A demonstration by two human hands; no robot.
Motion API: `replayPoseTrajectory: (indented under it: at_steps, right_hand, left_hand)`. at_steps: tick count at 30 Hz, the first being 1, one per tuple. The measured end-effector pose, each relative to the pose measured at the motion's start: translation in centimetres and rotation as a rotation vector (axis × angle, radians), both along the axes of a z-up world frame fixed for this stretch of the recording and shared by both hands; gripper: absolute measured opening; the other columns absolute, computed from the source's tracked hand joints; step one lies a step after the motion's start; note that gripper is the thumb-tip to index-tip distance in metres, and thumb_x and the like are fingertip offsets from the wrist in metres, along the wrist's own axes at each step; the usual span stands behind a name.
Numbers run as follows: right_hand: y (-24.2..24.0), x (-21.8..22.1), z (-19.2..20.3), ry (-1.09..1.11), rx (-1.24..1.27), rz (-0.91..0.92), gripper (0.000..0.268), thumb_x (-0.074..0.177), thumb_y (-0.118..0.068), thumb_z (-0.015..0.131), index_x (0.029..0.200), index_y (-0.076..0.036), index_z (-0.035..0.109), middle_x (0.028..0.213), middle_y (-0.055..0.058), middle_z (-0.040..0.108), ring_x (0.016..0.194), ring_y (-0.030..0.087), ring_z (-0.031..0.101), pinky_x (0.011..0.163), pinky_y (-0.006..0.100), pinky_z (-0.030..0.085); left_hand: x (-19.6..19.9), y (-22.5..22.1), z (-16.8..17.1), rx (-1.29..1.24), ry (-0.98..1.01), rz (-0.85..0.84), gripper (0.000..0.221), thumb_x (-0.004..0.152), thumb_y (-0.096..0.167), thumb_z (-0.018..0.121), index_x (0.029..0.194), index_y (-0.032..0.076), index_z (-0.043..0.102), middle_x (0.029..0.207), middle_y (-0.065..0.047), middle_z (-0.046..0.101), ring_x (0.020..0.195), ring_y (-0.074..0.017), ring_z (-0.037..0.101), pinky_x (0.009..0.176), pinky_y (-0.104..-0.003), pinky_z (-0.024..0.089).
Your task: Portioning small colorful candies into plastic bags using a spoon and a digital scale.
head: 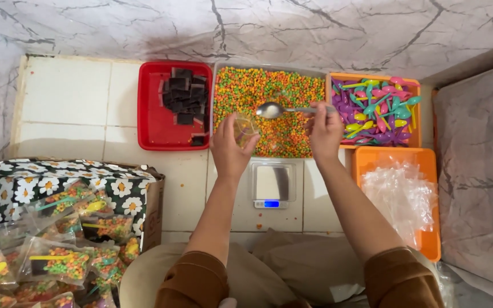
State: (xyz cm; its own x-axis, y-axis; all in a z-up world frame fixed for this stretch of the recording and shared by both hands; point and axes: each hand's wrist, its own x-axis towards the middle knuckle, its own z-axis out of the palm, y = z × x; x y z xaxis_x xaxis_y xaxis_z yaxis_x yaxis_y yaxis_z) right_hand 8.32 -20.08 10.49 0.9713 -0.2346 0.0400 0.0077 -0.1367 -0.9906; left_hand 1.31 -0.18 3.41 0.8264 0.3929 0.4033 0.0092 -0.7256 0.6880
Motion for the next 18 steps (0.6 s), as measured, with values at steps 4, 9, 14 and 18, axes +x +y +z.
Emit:
replayPoseTrajectory:
  at_steps: [4, 9, 14, 18]
  right_hand:
    - [-3.3, -0.9, -5.7, 0.078, -0.072, -0.1, 0.026, 0.112, -0.025, 0.048, 0.105, -0.007, 0.065, 0.082, 0.012, 0.073, 0.051, 0.011, 0.061, 0.04, 0.02, 0.048]
    - [-2.9, -3.9, -8.5, 0.239, -0.167, -0.081, 0.019, 0.111, -0.023, 0.052, 0.11, -0.018, 0.071, 0.092, 0.005, 0.075, 0.06, 0.009, 0.062, 0.05, 0.021, 0.054]
    - [-0.6, -5.0, -10.8, 0.493, 0.033, -0.002, 0.023, 0.11, -0.025, 0.05, 0.116, -0.011, 0.067, 0.096, 0.009, 0.076, 0.062, 0.016, 0.069, 0.046, 0.026, 0.06]
    - [0.1, -5.0, -12.4, 0.575, 0.125, -0.058, 0.025, 0.109, -0.027, 0.051, 0.114, -0.011, 0.07, 0.095, 0.01, 0.078, 0.062, 0.018, 0.071, 0.047, 0.031, 0.064]
  left_hand:
    - [0.4, 0.3, 1.1, -0.077, -0.043, 0.041, 0.082, 0.076, 0.059, 0.083, 0.142, 0.018, 0.057, 0.128, -0.006, 0.065, 0.114, -0.027, 0.069, 0.092, -0.046, 0.052]
    - [0.2, 0.3, 2.0, -0.128, -0.067, 0.042, 0.081, 0.079, 0.055, 0.084, 0.142, 0.015, 0.056, 0.127, -0.011, 0.066, 0.11, -0.0323, 0.07, 0.091, -0.047, 0.05]
    - [0.2, 0.3, 1.5, -0.101, -0.077, 0.052, 0.083, 0.078, 0.056, 0.085, 0.143, 0.015, 0.056, 0.128, -0.01, 0.066, 0.11, -0.0323, 0.07, 0.092, -0.047, 0.05]
    - [0.1, 0.5, 1.7, -0.11, -0.076, 0.042, 0.081, 0.078, 0.055, 0.085, 0.143, 0.015, 0.056, 0.129, -0.01, 0.066, 0.111, -0.0324, 0.07, 0.092, -0.047, 0.05]
